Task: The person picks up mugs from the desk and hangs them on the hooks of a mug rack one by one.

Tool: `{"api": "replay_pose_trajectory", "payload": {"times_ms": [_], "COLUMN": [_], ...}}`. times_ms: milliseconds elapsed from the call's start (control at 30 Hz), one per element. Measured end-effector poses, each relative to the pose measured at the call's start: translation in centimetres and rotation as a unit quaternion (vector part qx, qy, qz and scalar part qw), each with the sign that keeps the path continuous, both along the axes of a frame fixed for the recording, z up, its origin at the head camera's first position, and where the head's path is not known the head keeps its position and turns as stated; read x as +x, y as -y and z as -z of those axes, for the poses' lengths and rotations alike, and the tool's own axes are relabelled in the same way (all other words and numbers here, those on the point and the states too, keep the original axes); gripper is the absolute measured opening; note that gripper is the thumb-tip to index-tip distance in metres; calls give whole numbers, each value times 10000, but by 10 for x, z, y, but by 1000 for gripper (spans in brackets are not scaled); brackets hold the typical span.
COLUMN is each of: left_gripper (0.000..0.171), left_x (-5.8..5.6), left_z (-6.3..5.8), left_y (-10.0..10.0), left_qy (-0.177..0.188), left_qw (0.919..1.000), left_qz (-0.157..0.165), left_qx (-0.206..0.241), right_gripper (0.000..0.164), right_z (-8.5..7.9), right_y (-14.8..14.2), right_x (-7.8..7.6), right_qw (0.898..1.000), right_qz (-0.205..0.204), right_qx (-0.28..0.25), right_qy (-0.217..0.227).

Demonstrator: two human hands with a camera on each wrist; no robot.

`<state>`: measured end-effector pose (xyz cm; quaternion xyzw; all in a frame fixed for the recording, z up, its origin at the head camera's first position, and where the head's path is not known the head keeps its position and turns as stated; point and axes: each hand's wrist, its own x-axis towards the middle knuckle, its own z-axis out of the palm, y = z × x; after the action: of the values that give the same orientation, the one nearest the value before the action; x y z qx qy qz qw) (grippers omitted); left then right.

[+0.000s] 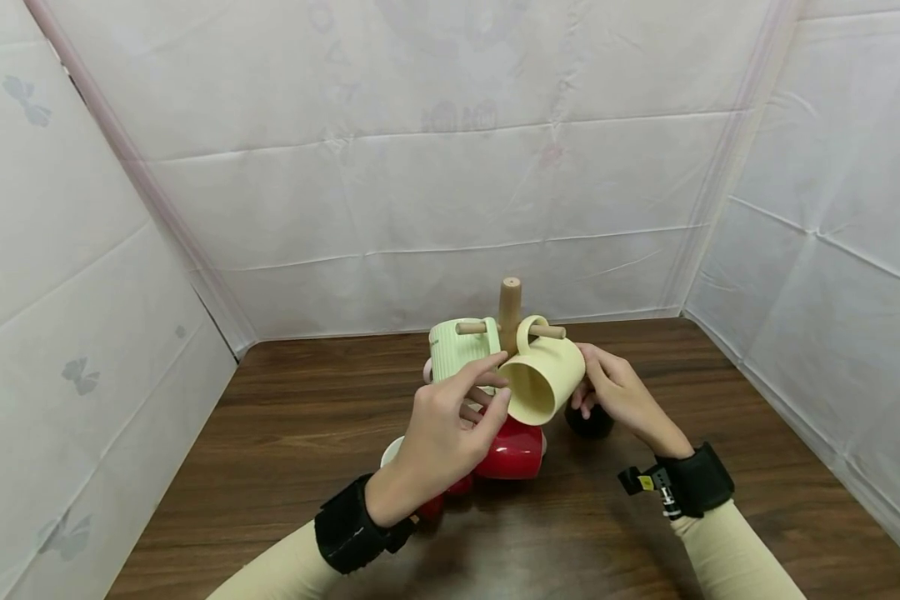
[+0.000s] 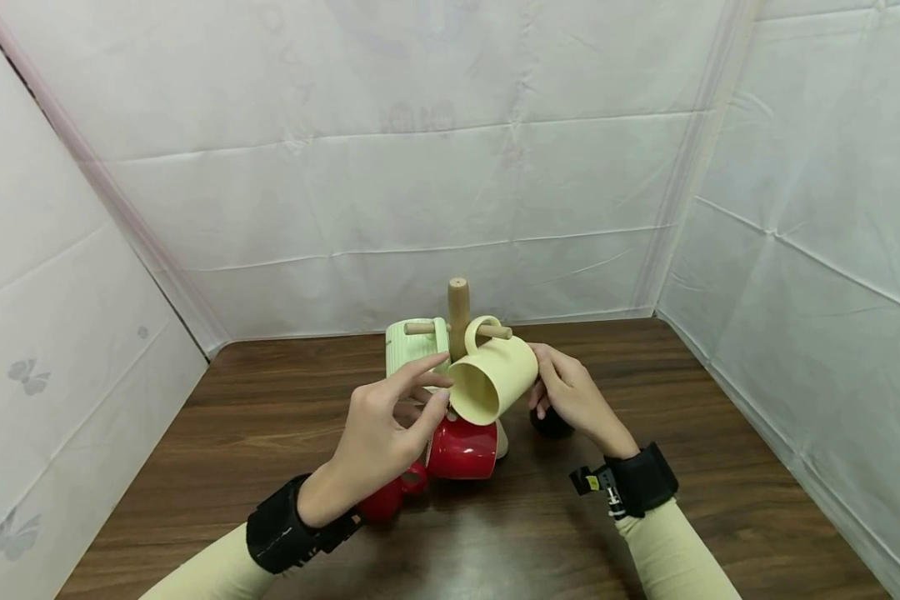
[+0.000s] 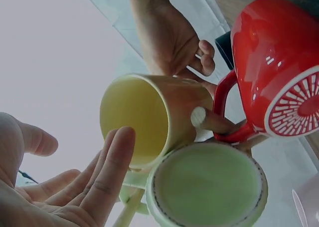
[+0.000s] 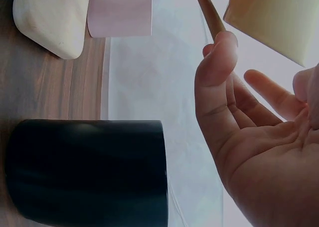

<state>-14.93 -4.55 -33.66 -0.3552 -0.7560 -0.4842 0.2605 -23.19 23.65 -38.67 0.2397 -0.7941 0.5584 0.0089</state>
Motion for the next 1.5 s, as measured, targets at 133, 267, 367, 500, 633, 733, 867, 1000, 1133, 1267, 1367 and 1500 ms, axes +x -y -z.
{"api": "replay_pose_trajectory", "payload": {"times_ms": [133,267,367,500,633,733,867,1000,1133,1267,1367,1500], "left_gripper": [30,22,21,21,26,33,37,34,26,19,17,16], "left_x": [-5,-12,-20,-31,-39,-43,-47,-50,-54,-56,-57,-57], "left_z": [-5,-12,-15,-15,-13,-13,-13,-12,-11,-12,-14,-17], "left_y": [5,12,18,25,28,29,30,31,30,30,29,29], "left_qy": [-311,-739,-991,-1163,-1142,-973,-727,-570,-552,-645,-709,-760], "left_qw": [9992,9954,9900,9828,9805,9820,9844,9858,9860,9856,9850,9847], "left_qz": [-95,-520,-952,-1398,-1574,-1612,-1602,-1578,-1569,-1565,-1575,-1566], "left_qx": [249,319,307,311,267,154,22,-59,-79,-13,24,73], "right_gripper": [38,32,31,35,40,41,37,19,11,12,14,15], "right_z": [2,4,6,9,11,14,16,19,23,25,25,24], "right_y": [1,4,5,8,9,9,9,10,11,13,14,18], "right_x": [-2,-3,-4,-6,-8,-10,-13,-16,-17,-17,-17,-17], "right_qw": [9999,9998,9996,9994,9991,9979,9937,9911,9903,9905,9901,9873], "right_qz": [-24,-6,8,23,25,70,196,233,297,330,402,656], "right_qx": [90,93,93,94,116,276,581,655,591,574,640,772], "right_qy": [-91,-182,-260,-338,-417,-588,-939,-1138,-1221,-1204,-1183,-1220]}}
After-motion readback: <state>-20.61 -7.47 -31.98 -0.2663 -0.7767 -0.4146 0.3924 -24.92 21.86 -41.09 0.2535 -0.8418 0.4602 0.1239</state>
